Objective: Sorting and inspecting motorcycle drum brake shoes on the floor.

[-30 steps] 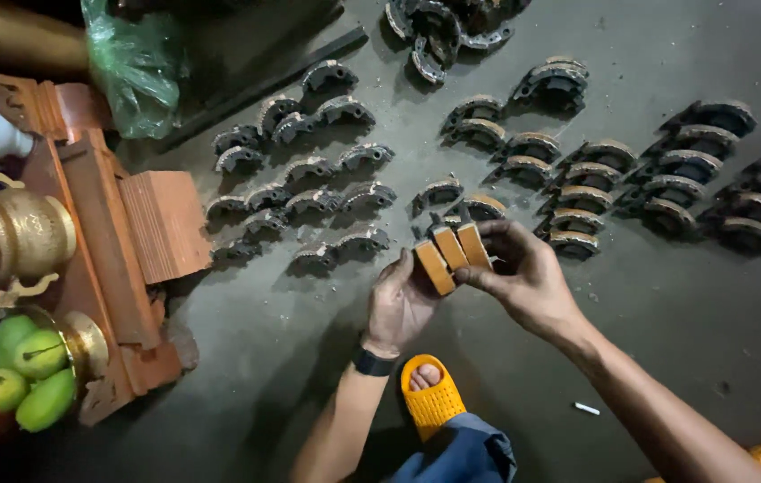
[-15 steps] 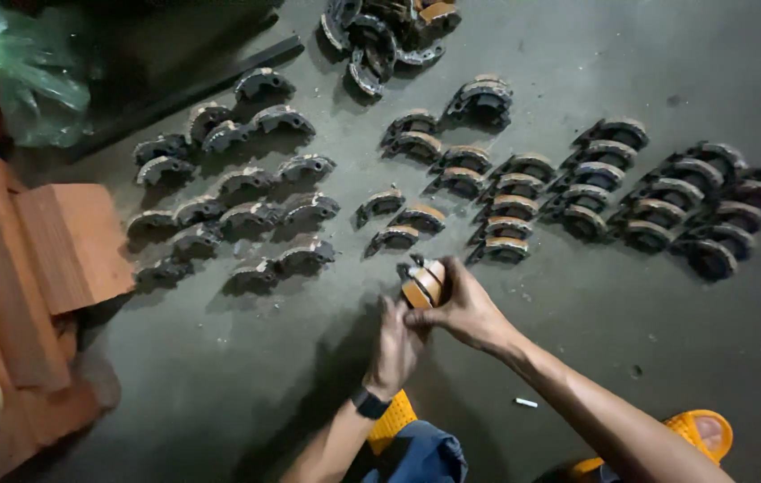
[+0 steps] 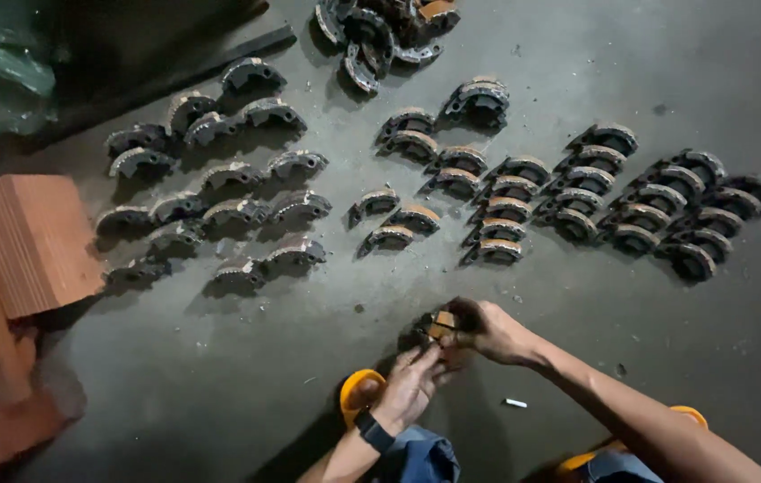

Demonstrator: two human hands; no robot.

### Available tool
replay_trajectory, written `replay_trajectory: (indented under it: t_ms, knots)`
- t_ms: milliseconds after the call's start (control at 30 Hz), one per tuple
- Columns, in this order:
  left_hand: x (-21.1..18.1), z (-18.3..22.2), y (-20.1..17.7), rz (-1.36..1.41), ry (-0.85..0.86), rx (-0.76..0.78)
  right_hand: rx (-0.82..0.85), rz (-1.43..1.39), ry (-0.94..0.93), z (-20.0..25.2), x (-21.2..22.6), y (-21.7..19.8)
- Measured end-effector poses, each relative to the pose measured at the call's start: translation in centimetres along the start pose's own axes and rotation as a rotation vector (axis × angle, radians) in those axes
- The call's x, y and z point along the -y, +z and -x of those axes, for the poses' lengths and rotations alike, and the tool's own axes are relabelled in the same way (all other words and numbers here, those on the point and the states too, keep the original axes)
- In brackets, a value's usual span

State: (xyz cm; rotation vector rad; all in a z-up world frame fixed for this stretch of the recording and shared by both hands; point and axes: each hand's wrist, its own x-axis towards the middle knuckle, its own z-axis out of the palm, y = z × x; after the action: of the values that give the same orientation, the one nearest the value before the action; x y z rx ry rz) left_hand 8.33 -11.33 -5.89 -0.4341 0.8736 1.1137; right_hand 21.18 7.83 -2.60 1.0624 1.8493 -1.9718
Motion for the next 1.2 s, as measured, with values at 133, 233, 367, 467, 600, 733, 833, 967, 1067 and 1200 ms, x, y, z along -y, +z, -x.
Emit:
replay_trajectory:
  t_ms: [133,233,367,467,600,733,833,967,1067,1200]
  knots:
    - [1.9,-1.3,-1.1,0.089,-0.022,-0.071,-0.068,0.112,-0.042,0.0,0.9,0.4]
    - [2.3,-1.9,-1.0,0.019,0.037,-0.031,-0.095,0.373,-0.133,-0.4,-0.6,0.8]
    - [3.6,-3.8,-2.4,-0.309,0.173,-0.087,-0.217,0.602,-0.234,-1.3,-3.3,2.0]
    - [2.7,-3.9,-0.9,-0.467,0.217,-0.103,-0.299,0.745,-0.189,-1.3,0.6,1.3]
    - [1.3,-3.4,0.2,-0.538,0.085,-0.163,-0.134,0.828,-0.073,-3.3,3.4,-1.6]
    - [-4.5,0.2,4.3,-0.449,-0.372,-0.107,-0.545,0.649,-0.273,-8.1,8.0,-7.7]
    - [-7.5,0.3,4.4,-0.605,-0.392,0.040,-0.804,0.747,-0.568,-12.6,13.8,-11.8]
    - [-12.7,-1.6,5.5,-0.749,0.063,-0.090,-0.690,0.974,-0.468,-20.4,14.4,-14.2]
    - [-15.8,-4.6,5.7,-0.635,0.318,-0.151,-0.574,1.095,-0.342,-23.7,13.0,-15.2]
    - [-19.4,-7.7,8.5,-0.621,0.677,-0.249,-0.551,1.036,-0.322,-22.3,15.9,-16.5]
